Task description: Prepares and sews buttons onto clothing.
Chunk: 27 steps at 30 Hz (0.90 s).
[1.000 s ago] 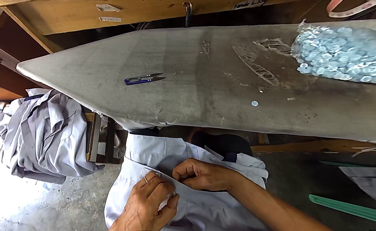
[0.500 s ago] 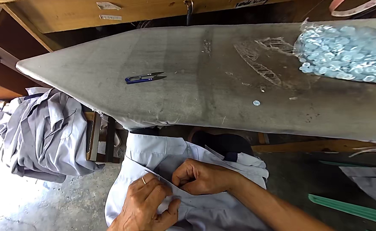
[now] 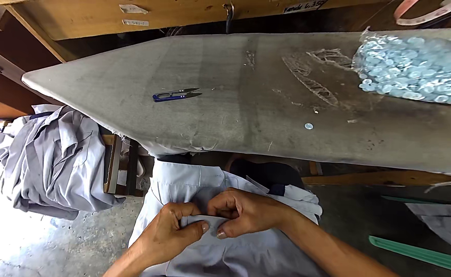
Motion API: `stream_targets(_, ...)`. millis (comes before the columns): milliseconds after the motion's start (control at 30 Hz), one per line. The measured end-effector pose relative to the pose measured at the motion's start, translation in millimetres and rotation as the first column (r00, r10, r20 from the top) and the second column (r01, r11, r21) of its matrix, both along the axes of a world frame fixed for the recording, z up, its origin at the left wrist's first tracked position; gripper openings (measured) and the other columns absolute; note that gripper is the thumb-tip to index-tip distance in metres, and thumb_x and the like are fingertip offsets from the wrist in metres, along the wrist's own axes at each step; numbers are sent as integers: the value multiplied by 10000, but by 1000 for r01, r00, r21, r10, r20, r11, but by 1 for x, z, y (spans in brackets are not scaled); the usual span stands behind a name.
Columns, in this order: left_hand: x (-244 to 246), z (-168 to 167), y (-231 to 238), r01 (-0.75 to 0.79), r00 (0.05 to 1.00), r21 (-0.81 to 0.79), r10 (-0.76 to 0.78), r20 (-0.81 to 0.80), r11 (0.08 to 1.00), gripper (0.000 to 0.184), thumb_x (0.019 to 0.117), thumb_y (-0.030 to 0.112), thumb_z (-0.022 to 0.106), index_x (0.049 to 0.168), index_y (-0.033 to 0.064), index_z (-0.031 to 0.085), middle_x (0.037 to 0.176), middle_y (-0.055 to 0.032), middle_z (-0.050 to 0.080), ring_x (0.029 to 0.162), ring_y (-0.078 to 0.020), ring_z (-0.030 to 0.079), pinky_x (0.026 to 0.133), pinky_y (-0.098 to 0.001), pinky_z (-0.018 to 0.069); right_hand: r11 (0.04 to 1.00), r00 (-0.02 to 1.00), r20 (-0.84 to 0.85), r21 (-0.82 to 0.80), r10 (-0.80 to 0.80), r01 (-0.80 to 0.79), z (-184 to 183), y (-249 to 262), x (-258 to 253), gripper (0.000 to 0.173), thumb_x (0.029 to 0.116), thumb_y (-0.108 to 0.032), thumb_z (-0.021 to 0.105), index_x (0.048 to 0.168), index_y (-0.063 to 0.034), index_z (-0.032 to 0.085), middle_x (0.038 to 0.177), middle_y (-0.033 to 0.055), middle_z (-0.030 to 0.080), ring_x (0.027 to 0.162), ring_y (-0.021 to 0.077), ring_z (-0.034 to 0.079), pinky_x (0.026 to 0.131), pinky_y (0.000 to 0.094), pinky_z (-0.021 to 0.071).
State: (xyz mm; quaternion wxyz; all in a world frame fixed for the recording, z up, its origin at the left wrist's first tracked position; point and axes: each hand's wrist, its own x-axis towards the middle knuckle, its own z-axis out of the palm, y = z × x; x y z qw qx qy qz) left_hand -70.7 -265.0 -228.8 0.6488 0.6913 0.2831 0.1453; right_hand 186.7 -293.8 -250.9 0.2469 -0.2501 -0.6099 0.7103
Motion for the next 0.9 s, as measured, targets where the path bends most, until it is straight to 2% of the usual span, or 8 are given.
stream_targets(167, 1, -4, -2, -32, 999, -34, 32, 20, 999, 119, 951, 174, 698, 892, 73, 721, 717, 65, 641, 630, 41, 562, 565, -141, 455, 997, 998, 57, 75, -20, 16, 0, 0, -1, 113, 966, -136, 656, 891, -54, 674, 579, -100, 456, 497, -55, 374, 454, 134, 273)
stream_targets(400, 0, -2, -5, -36, 999, -40, 37, 15, 999, 83, 894, 154, 749, 903, 75, 728, 720, 55, 665, 622, 25, 589, 558, -154, 483, 991, 997, 66, 134, -38, 29, -1, -1, 0, 150, 980, -155, 641, 881, -47, 673, 584, -86, 466, 504, -46, 386, 459, 140, 282)
stream_targets(500, 2, -2, -7, -78, 997, 8, 78, -7, 997, 81, 890, 155, 751, 888, 78, 727, 714, 53, 663, 618, 26, 585, 554, -154, 480, 979, 985, 153, 196, -80, 50, 5, -2, 3, 169, 982, -202, 650, 918, -52, 694, 606, -71, 496, 520, -35, 408, 471, 149, 307)
stream_targets(600, 2, -2, -10, -120, 988, 98, 129, -83, 988, 78, 881, 193, 751, 898, 117, 744, 731, 73, 678, 624, 33, 596, 559, -163, 497, 953, 921, 353, 296, -165, 57, 24, -5, 21, 229, 975, -305, 657, 1060, -105, 729, 633, -59, 534, 520, -4, 439, 485, 186, 357)
stream_targets(667, 1, -3, -11, -131, 982, 120, 145, -119, 984, 80, 878, 214, 751, 877, 135, 740, 712, 81, 666, 608, 31, 587, 543, -169, 485, 916, 860, 442, 396, -255, 68, 34, -12, 44, 242, 981, -374, 633, 1053, -161, 721, 639, -87, 547, 519, -16, 463, 480, 178, 386)
stream_targets(767, -1, -5, -11, -129, 982, 112, 143, -122, 985, 84, 876, 210, 747, 865, 129, 734, 701, 80, 653, 600, 35, 572, 536, -166, 469, 850, 786, 467, 508, -405, 136, 46, -35, 88, 266, 994, -445, 585, 1018, -206, 699, 653, -127, 552, 540, -55, 481, 490, 153, 410)
stream_targets(900, -1, -7, -10, -129, 984, 102, 140, -107, 986, 78, 878, 206, 745, 866, 129, 738, 711, 80, 662, 607, 34, 580, 539, -168, 477, 791, 671, 464, 521, -578, 321, 53, -79, 153, 279, 998, -491, 596, 1041, -240, 710, 690, -135, 585, 562, -67, 493, 496, 145, 415)
